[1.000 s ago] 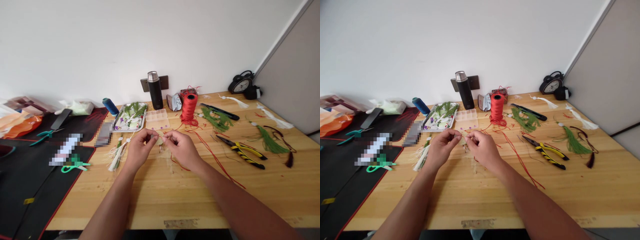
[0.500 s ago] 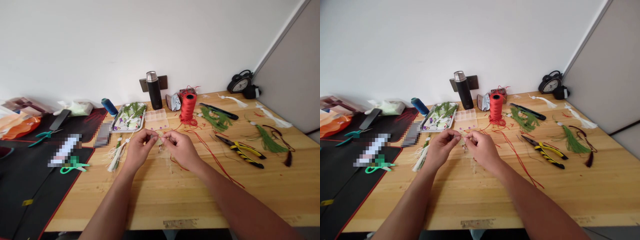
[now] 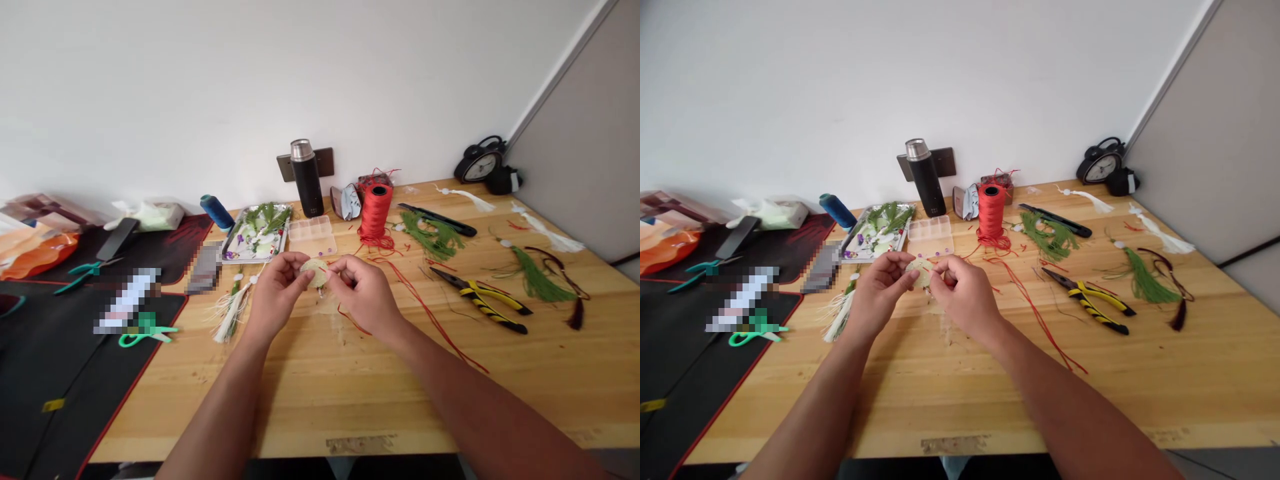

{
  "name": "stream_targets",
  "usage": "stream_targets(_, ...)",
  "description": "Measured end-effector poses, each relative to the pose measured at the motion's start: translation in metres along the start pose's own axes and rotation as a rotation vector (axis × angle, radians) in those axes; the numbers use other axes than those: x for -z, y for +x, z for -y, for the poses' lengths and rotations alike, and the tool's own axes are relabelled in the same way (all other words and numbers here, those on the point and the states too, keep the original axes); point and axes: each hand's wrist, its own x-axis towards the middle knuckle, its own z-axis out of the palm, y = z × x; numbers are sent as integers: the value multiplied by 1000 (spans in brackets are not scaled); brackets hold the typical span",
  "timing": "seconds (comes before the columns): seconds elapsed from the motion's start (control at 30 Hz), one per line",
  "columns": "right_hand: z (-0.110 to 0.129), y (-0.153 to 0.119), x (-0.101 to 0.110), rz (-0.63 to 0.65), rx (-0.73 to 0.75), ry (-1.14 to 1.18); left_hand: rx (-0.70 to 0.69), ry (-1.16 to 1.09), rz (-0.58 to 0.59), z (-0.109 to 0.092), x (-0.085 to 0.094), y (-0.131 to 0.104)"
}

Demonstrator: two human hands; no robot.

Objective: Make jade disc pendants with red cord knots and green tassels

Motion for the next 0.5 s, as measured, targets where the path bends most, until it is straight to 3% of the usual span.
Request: stream_targets(0.5, -1, -2, -3, 0, 18, 41, -1, -70, 3, -4, -5, -2)
